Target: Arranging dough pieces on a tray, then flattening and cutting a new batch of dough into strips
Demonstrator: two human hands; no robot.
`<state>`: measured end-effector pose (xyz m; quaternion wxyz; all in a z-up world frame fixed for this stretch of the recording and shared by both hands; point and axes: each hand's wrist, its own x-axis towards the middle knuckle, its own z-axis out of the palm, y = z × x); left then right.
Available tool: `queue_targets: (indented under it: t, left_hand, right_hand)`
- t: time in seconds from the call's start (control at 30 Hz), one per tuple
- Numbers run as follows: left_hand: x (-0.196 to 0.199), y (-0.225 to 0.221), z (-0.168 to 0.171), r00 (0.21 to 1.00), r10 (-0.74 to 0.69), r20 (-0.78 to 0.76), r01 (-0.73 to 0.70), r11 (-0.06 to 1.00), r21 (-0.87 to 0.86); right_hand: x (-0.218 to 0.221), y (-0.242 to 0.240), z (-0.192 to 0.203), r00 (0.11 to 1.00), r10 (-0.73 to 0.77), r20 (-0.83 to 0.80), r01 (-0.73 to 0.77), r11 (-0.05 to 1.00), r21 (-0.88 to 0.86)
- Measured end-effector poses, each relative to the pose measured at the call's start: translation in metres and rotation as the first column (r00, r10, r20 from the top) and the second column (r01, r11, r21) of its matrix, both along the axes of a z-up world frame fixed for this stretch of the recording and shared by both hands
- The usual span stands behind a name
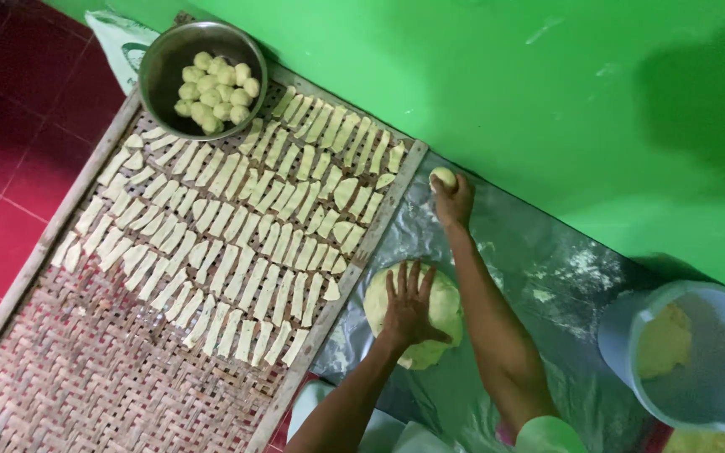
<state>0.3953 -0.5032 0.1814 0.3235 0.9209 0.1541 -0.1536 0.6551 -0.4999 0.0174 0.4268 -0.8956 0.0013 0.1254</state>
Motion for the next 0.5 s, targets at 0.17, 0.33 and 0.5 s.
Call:
queue_targets:
  t: [0.17,0.33,0.5]
  left_hand:
    - [0.002,-0.002,-0.002,1.000,-0.011,0.000,0.011,1.000,0.022]
    - [0.004,-0.007,-0.009,0.999,-0.040,-0.023,0.042,0.995,0.091]
    - [0.000,-0.019,-0.032,0.998,-0.014,0.061,0.007,0.993,0.117]
  right_hand:
    - [-0.023,-0.045,0.023,0.857,-0.083,-0.509,0.471,0.529,0.706]
    - [-0.088,-0.090,0.119,0.796,0.122,-0.593,0.541,0.294,0.787]
    - [-0.150,-0.127,0.170,0.833,-0.042,-0.552,0.496,0.500,0.710]
